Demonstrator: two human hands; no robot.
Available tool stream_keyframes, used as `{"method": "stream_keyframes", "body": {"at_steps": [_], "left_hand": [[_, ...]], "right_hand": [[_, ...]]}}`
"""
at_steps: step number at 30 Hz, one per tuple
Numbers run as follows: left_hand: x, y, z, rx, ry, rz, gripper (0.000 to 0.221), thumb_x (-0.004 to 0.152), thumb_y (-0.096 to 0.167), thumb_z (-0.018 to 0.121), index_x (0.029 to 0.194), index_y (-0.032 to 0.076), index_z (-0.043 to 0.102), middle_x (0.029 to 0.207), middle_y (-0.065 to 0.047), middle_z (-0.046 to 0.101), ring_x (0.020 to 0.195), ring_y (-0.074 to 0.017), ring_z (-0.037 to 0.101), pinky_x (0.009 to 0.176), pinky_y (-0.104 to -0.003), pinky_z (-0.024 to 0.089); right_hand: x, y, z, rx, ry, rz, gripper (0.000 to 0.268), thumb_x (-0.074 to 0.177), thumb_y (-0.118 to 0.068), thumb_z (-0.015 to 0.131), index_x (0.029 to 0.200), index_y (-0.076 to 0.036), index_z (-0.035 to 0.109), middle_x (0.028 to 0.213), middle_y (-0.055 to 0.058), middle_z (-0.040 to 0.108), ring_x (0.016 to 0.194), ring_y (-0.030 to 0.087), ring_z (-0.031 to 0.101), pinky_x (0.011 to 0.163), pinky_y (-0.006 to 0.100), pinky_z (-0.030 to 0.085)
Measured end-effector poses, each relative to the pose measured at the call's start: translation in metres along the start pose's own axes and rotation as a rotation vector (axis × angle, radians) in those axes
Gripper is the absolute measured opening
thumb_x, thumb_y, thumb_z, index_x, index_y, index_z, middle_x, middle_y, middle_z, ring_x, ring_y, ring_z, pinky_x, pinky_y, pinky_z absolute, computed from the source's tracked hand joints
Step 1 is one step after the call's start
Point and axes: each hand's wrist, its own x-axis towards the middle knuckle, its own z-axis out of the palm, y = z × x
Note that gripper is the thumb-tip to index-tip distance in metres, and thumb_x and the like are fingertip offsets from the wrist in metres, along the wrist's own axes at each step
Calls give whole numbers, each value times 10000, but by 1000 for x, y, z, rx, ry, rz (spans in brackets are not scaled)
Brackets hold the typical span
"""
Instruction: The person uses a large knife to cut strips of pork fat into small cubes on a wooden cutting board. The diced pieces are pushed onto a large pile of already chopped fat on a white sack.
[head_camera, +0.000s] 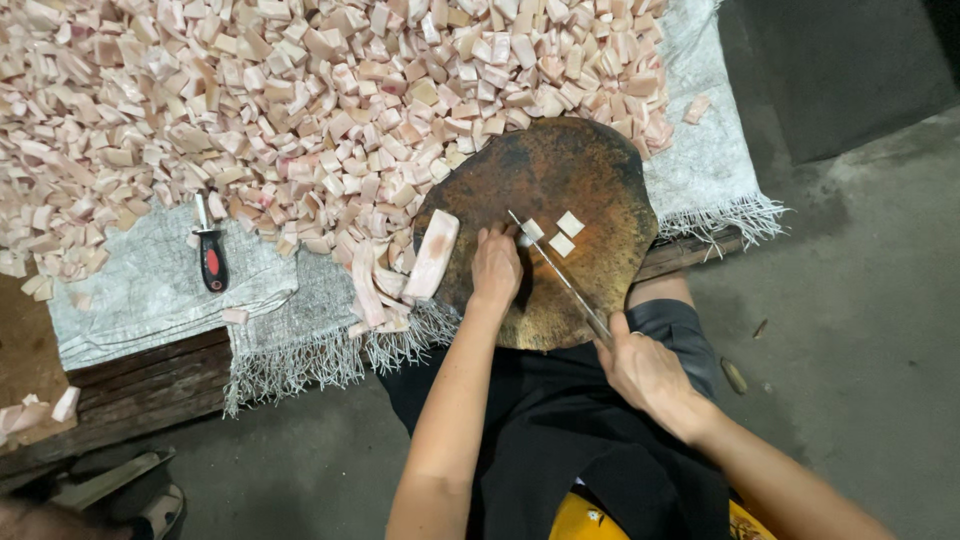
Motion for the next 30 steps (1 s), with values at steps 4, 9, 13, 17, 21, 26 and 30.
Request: {"method": "stream_keyframes", "body": {"at_steps": [4, 9, 13, 17, 21, 26, 30], "left_hand": [[2, -5, 0, -19, 32, 64, 413, 823, -42, 518, 1177, 25, 721, 1230, -173, 653, 1117, -386, 589, 931, -466, 539], [4, -3, -6, -37, 16, 77, 403, 819, -33, 541, 1175, 22, 723, 1139, -166, 657, 1069, -380, 591, 891, -465, 541], [2, -3, -7, -60, 35, 67, 408, 816, -39, 536, 1161, 34, 741, 1096, -164, 662, 1058, -380, 594, 900, -467, 544], [2, 1, 5, 39, 88, 36, 287, 831, 3, 565, 1058, 5, 741, 1149, -177, 676, 1102, -396, 595, 927, -474, 546], [-1, 2, 12, 15, 162, 22, 281, 848, -5, 553, 1048, 13, 749, 1216, -193, 673, 1133, -416, 589, 900, -485, 540], [0, 3, 4, -35, 103, 41, 340, 817, 8, 573, 1117, 27, 733, 1227, -194, 665, 1127, -414, 581, 945, -487, 530], [0, 7, -8, -65, 8, 7, 337, 812, -6, 654, 1145, -10, 702, 1232, -220, 642, 1141, -420, 568, 955, -492, 505]], "right_hand": [[19, -1, 6, 12, -28, -22, 324, 970, -205, 573, 1148, 20, 423, 708, 299, 687, 655, 496, 688, 598, 575, 558], [68, -16, 0, 105, -30, -103, 340, 971, -158, 491, 1215, 54, 390, 756, 296, 690, 636, 476, 707, 571, 552, 588], [109, -37, -1, 130, -37, -89, 286, 1016, -190, 515, 1140, 53, 429, 797, 349, 688, 743, 527, 689, 697, 601, 549], [113, -38, -3, 121, 32, -113, 367, 967, -211, 569, 1166, 58, 420, 836, 372, 675, 813, 563, 670, 752, 612, 531], [75, -21, 6, 107, 38, -122, 329, 977, -215, 546, 1170, 25, 432, 804, 342, 677, 798, 534, 678, 734, 596, 546], [11, 15, 9, 74, -65, 5, 399, 957, -238, 559, 1236, 2, 407, 768, 308, 692, 746, 514, 680, 683, 594, 529], [36, 5, 4, 79, -23, -76, 381, 969, -247, 560, 1192, 29, 421, 726, 294, 686, 686, 489, 692, 627, 560, 541]]}}
